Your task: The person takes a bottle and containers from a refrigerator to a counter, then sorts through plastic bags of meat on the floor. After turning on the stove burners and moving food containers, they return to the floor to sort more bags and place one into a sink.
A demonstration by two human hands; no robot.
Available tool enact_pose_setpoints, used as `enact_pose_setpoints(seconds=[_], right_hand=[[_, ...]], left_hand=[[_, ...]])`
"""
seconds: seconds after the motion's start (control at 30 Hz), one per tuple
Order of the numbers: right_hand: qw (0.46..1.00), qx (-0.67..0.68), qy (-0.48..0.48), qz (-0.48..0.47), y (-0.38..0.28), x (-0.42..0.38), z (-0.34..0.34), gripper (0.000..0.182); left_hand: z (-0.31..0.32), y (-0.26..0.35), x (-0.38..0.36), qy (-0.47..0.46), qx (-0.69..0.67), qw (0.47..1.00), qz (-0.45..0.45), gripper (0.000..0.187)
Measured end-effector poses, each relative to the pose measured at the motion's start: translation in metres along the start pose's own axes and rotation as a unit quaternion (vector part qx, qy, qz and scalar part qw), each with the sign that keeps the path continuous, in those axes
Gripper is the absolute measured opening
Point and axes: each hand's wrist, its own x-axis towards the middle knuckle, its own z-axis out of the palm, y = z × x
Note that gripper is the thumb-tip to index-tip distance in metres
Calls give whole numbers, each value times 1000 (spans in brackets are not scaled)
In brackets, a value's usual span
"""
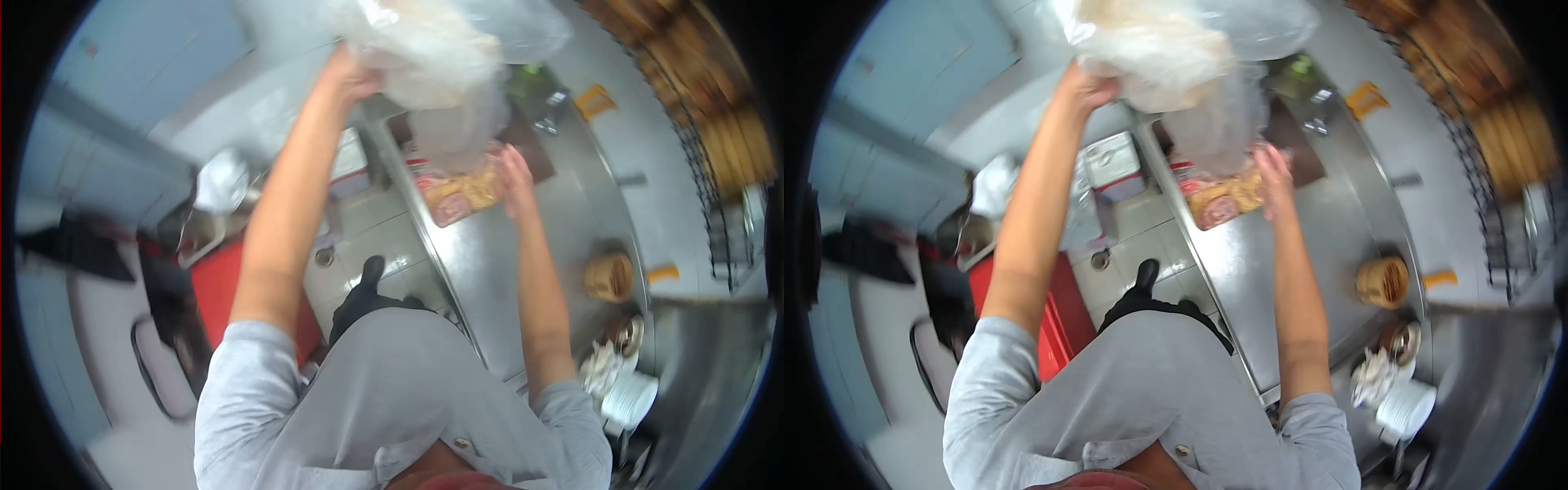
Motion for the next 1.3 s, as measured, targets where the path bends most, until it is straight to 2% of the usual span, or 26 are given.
enact_pose_setpoints(seconds=[0.03, 0.1, 0.13, 0.17, 0.2, 0.23, 0.3, 0.37, 0.4, 0.47, 0.53, 0.57, 0.6, 0.67, 0.73, 0.8, 0.83, 0.87, 0.97, 1.0, 1.07, 1.13, 1.17, 1.2, 1.27, 1.3], right_hand=[[991, 79, -4, 106, 29, 9, -8, 88], [964, 171, -74, 191, 61, 21, -8, 107], [953, 209, -57, 212, 54, 17, 10, 115], [920, 302, -49, 244, 45, 10, 30, 113], [924, 307, -108, 202, 30, -7, 54, 112], [928, 318, -130, 145, 22, -16, 74, 106], [945, 293, -113, 87, 50, 20, 78, 78], [927, 294, -176, 149, 28, -21, 124, 77], [916, 292, -205, 182, 23, -41, 147, 76], [893, 224, -311, 235, 56, -50, 173, 67], [856, 158, -408, 275, 96, -56, 193, 58], [868, 87, -411, 265, 122, -70, 211, 57], [876, 17, -412, 249, 144, -91, 239, 56], [841, -135, -509, 125, 146, -172, 297, 61], [851, -58, -519, 55, 145, -278, 343, 55], [809, -77, -581, 45, 160, -350, 372, 50], [787, -86, -610, 38, 169, -379, 387, 47], [751, -138, -644, -33, 188, -404, 403, 44], [651, -249, -691, -191, 234, -489, 447, 36], [642, -264, -690, -203, 229, -536, 459, 34], [615, -290, -699, -222, 227, -618, 483, 31], [581, -318, -712, -234, 238, -684, 506, 30], [541, -307, -738, -260, 278, -692, 526, 28], [503, -344, -719, -335, 303, -714, 539, 29], [418, -406, -662, -472, 352, -765, 560, 31], [393, -393, -664, -501, 381, -787, 568, 32]], left_hand=[[0, -7, -16, 34, 2, 999, 16, 35], [-9, -27, -42, 72, -94, 993, -2, 36], [-12, -37, -54, 92, -142, 986, -8, 37], [-13, -51, -71, 88, -156, 984, 15, 37], [-9, -59, -91, 94, -194, 975, 45, 39], [-4, -60, -115, 106, -163, 979, 58, 36], [-9, -64, -159, 157, -119, 978, 65, 39], [-32, -82, -201, 276, -14, 959, 67, 47], [-48, -94, -223, 351, 89, 931, 54, 51], [-72, -113, -259, 472, 277, 837, 7, 58], [-75, -98, -316, 452, 399, 798, -17, 64], [-89, -103, -343, 442, 475, 760, -29, 63], [-105, -110, -371, 429, 549, 716, -44, 63], [-145, -140, -429, 474, 531, 702, 28, 63], [-110, -92, -510, 557, 517, 643, 99, 61], [-83, -53, -597, 598, 441, 667, 61, 58], [-62, -34, -640, 620, 308, 713, 112, 55], [-43, -23, -682, 625, 167, 745, 163, 53], [-36, -36, -815, 670, 151, 714, 137, 52], [-34, -43, -862, 677, 137, 711, 129, 56], [1, -43, -944, 728, 120, 660, 145, 63], [20, -77, -1030, 802, 77, 588, 69, 66], [32, -99, -1073, 806, 52, 587, 57, 65], [49, -119, -1117, 810, 26, 584, 45, 63], [93, -153, -1186, 842, 22, 539, -31, 55], [108, -190, -1220, 870, 13, 491, -47, 52]])
